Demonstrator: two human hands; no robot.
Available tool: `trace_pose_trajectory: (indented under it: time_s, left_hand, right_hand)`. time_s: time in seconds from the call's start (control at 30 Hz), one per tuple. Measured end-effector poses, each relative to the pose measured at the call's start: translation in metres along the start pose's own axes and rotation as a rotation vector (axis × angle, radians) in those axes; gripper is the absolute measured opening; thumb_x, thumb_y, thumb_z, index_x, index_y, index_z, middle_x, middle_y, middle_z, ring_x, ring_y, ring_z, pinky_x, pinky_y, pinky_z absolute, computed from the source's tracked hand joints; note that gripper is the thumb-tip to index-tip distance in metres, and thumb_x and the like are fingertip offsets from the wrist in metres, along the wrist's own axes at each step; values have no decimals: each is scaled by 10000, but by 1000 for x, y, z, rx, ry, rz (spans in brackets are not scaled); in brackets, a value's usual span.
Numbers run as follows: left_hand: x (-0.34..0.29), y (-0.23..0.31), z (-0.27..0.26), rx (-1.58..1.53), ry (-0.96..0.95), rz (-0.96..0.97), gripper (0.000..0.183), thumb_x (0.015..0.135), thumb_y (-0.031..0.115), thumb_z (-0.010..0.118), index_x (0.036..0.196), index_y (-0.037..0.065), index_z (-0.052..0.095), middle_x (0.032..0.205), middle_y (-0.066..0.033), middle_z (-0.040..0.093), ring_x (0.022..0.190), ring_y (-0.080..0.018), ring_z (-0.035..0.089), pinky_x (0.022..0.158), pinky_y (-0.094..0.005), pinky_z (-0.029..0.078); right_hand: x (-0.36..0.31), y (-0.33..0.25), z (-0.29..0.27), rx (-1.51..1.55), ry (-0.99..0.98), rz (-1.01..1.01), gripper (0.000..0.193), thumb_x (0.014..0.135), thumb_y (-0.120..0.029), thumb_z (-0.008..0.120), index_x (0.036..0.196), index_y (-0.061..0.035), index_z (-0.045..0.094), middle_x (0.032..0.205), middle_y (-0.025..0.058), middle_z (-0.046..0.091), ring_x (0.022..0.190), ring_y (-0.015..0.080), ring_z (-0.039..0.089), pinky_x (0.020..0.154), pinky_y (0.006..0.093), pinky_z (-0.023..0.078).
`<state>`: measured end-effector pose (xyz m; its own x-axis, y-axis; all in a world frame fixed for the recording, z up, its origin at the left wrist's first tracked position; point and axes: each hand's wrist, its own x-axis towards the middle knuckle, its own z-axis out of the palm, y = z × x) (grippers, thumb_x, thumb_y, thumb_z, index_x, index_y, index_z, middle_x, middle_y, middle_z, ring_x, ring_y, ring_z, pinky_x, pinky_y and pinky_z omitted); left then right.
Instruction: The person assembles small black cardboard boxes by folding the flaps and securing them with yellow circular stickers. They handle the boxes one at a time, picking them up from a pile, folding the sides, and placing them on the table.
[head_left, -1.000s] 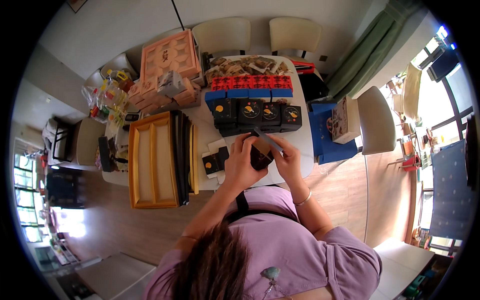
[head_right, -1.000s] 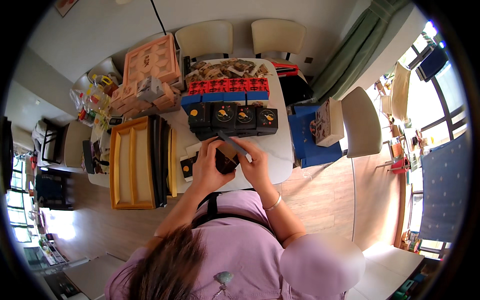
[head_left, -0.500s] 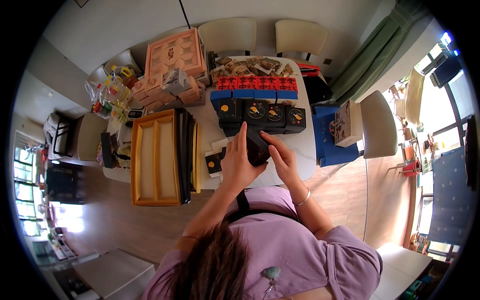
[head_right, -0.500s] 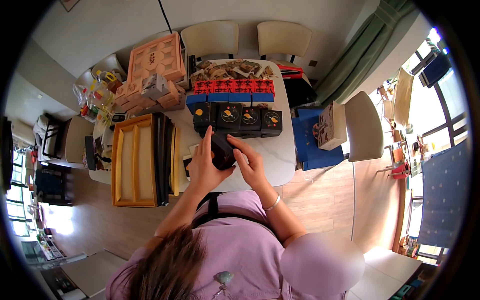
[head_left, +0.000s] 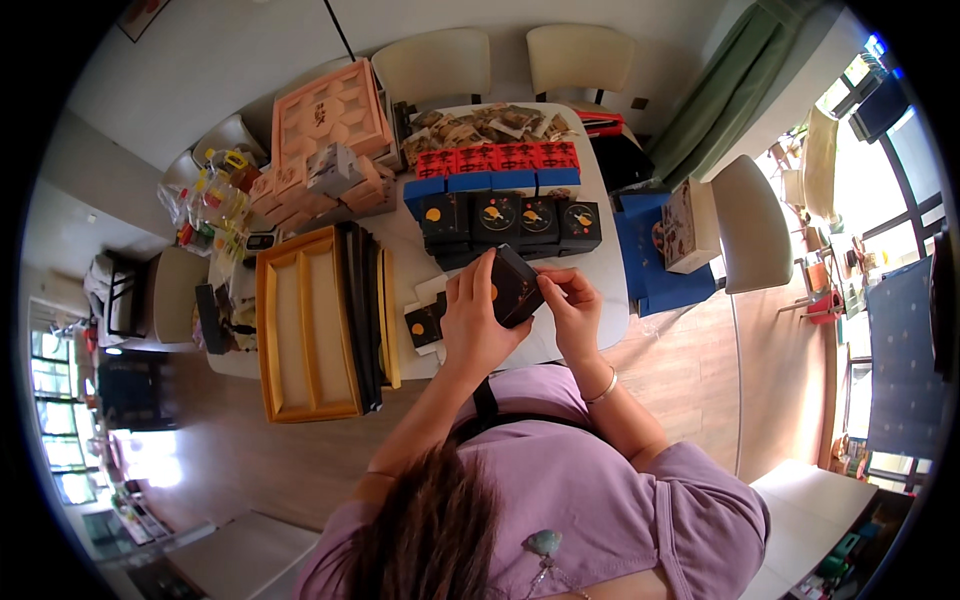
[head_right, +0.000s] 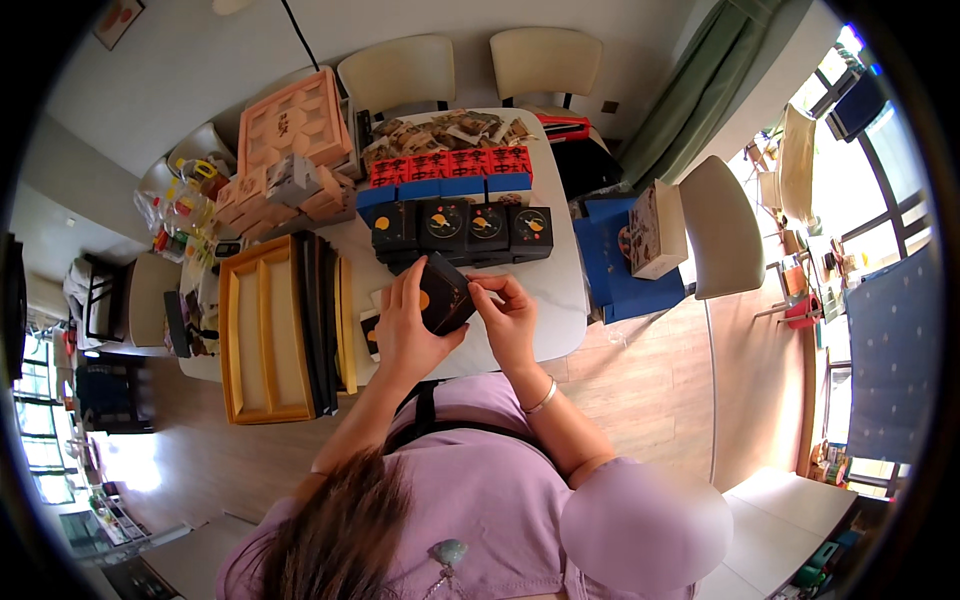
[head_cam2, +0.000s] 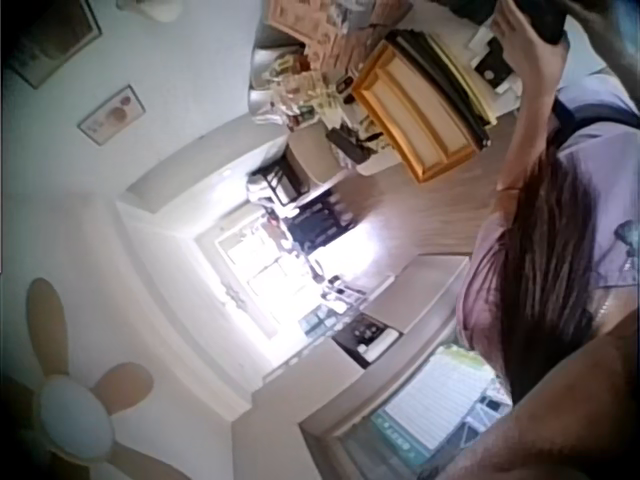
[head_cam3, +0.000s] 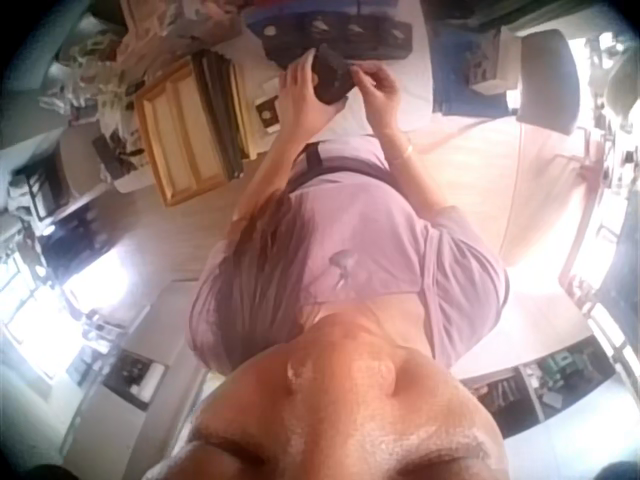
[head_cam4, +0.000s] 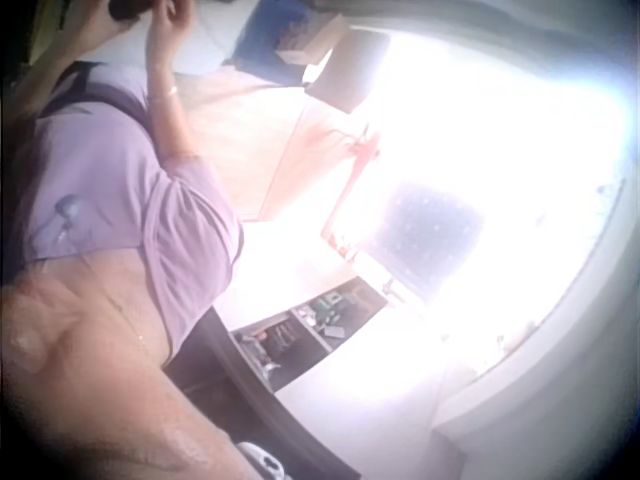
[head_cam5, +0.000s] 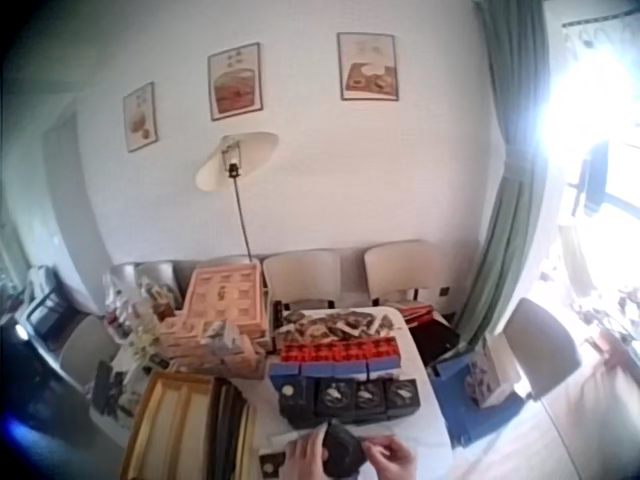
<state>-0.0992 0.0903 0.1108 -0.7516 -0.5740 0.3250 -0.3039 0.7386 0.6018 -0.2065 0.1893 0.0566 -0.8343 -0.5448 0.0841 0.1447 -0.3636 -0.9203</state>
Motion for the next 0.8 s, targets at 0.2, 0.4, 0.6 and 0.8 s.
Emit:
trace_pose_trajectory:
  time_s: [0.2,0.4,0.6,0.8]
  left_hand:
    - [0,4,1,14,26,45,963,562,181,872,1397,92,400,1284,-135,521,1140,-360,522,832,-432,529]
    - [-1,10,-3,40,15,68,993,541,149,857,1423,119,400,1259,-90,515,1093,-336,535,783,-420,547]
    - [-9,4,-1,59,-58,88,1034,524,121,845,1448,200,387,1223,-73,494,1082,-337,519,718,-411,575]
    - [-11,2,-3,32,-32,73,1013,515,138,846,1429,200,413,1211,-72,497,1077,-339,524,710,-411,571]
  right_hand:
    - [-2,1,-3,18,-26,-41,56,900,32,640,956,25,638,1060,90,665,934,104,613,789,234,523]
    - [-2,-9,1,-50,-67,-37,106,886,47,640,985,10,654,1042,83,661,954,98,606,792,237,526]
    - [-1,-4,4,-59,-84,29,95,881,20,665,974,18,646,974,58,656,875,96,623,780,238,534]
    - [0,0,9,-69,-96,20,131,883,12,669,1011,21,645,1010,67,659,866,99,638,782,244,541]
